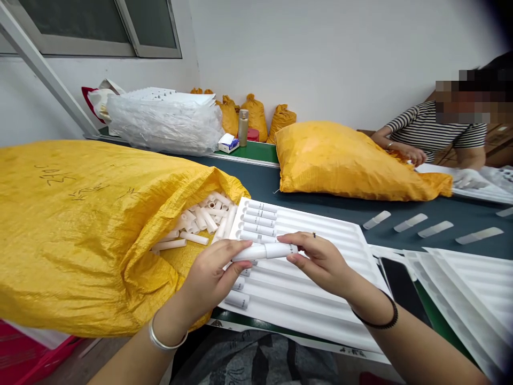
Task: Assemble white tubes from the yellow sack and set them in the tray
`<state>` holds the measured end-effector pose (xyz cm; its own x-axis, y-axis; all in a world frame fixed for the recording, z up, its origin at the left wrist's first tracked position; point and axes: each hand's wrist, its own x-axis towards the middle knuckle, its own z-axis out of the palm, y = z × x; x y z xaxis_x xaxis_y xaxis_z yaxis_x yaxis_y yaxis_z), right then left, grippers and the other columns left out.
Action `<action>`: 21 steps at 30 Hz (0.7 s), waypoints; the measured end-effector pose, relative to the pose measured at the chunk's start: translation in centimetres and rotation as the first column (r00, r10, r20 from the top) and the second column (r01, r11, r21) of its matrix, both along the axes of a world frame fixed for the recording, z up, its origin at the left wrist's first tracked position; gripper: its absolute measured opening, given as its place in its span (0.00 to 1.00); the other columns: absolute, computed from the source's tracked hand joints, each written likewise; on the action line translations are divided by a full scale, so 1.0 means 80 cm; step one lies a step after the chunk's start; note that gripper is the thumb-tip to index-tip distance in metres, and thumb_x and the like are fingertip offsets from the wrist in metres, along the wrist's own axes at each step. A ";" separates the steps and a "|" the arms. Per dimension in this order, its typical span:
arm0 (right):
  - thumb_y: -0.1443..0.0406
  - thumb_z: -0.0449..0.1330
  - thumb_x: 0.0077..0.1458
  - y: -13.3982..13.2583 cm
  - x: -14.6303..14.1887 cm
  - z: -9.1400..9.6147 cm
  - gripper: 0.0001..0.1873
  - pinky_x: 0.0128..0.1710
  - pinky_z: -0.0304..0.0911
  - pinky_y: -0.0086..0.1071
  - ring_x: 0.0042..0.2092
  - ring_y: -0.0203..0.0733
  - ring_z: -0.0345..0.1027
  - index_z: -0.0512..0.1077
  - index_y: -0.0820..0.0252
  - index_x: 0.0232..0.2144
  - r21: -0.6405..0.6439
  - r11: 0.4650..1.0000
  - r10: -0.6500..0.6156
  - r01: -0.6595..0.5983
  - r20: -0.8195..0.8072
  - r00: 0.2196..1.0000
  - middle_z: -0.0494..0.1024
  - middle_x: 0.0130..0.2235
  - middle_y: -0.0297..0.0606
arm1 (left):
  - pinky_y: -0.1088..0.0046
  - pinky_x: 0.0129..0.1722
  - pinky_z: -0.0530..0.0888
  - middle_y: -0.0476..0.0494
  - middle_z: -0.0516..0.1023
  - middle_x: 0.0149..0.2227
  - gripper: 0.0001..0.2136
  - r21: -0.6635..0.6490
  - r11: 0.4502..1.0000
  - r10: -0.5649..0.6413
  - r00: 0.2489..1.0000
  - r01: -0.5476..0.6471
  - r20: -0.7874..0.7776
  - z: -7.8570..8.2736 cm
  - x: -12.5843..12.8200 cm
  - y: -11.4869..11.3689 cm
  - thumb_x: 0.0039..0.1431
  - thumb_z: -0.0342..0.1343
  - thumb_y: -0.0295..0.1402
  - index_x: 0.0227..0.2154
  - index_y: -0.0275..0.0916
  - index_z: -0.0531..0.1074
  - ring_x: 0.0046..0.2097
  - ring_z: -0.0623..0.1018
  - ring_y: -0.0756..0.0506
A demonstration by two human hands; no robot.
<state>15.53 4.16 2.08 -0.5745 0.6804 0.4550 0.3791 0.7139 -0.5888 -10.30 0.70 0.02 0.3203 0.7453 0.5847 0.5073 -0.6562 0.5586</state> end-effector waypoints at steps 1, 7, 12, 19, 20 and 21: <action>0.64 0.56 0.62 -0.003 -0.001 0.001 0.15 0.41 0.69 0.31 0.42 0.40 0.74 0.69 0.53 0.51 0.005 1.000 0.006 -0.006 -0.007 1.000 0.79 0.43 0.39 | 0.73 0.43 0.74 0.44 0.79 0.41 0.15 0.012 1.000 -0.009 1.000 0.009 0.012 0.000 0.005 -0.002 0.60 0.56 0.29 0.50 0.40 0.69 0.42 0.78 0.47; 0.63 0.56 0.62 -0.007 -0.007 -0.022 0.16 0.43 0.69 0.34 0.45 0.44 0.73 0.69 0.58 0.51 0.128 0.991 0.016 -0.033 0.135 0.991 0.78 0.43 0.45 | 0.71 0.45 0.74 0.43 0.79 0.42 0.17 -0.044 0.998 -0.054 0.996 0.051 -0.066 -0.014 0.026 -0.005 0.62 0.54 0.31 0.54 0.42 0.65 0.44 0.78 0.47; 0.62 0.60 0.55 0.080 0.071 -0.044 0.13 0.48 0.64 0.38 0.45 0.49 0.70 0.74 0.61 0.42 0.190 0.800 -0.596 0.569 0.353 0.721 0.77 0.39 0.46 | 0.54 0.56 0.68 0.31 0.65 0.59 0.28 -0.108 0.953 0.216 0.884 -0.283 -0.415 -0.043 -0.035 0.027 0.63 0.49 0.40 0.63 0.36 0.52 0.60 0.66 0.36; 0.63 0.58 0.58 0.145 0.214 -0.052 0.12 0.37 0.65 0.38 0.38 0.47 0.71 0.72 0.68 0.39 0.020 0.230 -0.893 0.973 0.403 0.203 0.75 0.37 0.52 | 0.53 0.50 0.68 0.22 0.74 0.42 0.20 -0.163 0.754 0.280 0.536 -0.636 -0.796 -0.098 -0.156 0.066 0.58 0.38 0.22 0.46 0.24 0.72 0.45 0.76 0.32; 0.61 0.58 0.60 0.144 0.220 -0.058 0.12 0.37 0.66 0.36 0.38 0.43 0.70 0.72 0.66 0.39 0.003 0.225 -0.890 0.974 0.408 0.204 0.75 0.38 0.48 | 0.53 0.49 0.68 0.22 0.74 0.40 0.20 -0.171 0.750 0.276 0.538 -0.639 -0.797 -0.103 -0.160 0.067 0.57 0.39 0.23 0.45 0.24 0.73 0.43 0.77 0.33; 0.60 0.57 0.61 0.143 0.224 -0.064 0.12 0.38 0.67 0.35 0.37 0.40 0.70 0.72 0.64 0.40 -0.012 0.227 -0.887 0.974 0.410 0.212 0.75 0.40 0.44 | 0.53 0.48 0.69 0.22 0.75 0.39 0.19 -0.176 0.747 0.278 0.541 -0.641 -0.794 -0.106 -0.161 0.068 0.57 0.40 0.24 0.43 0.26 0.74 0.42 0.77 0.32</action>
<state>33.45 15.57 -3.03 0.5031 0.8470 0.1716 0.8243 -0.4106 -0.3898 -23.16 6.11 -8.45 0.0136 0.9989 -0.0448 0.9992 -0.0119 0.0383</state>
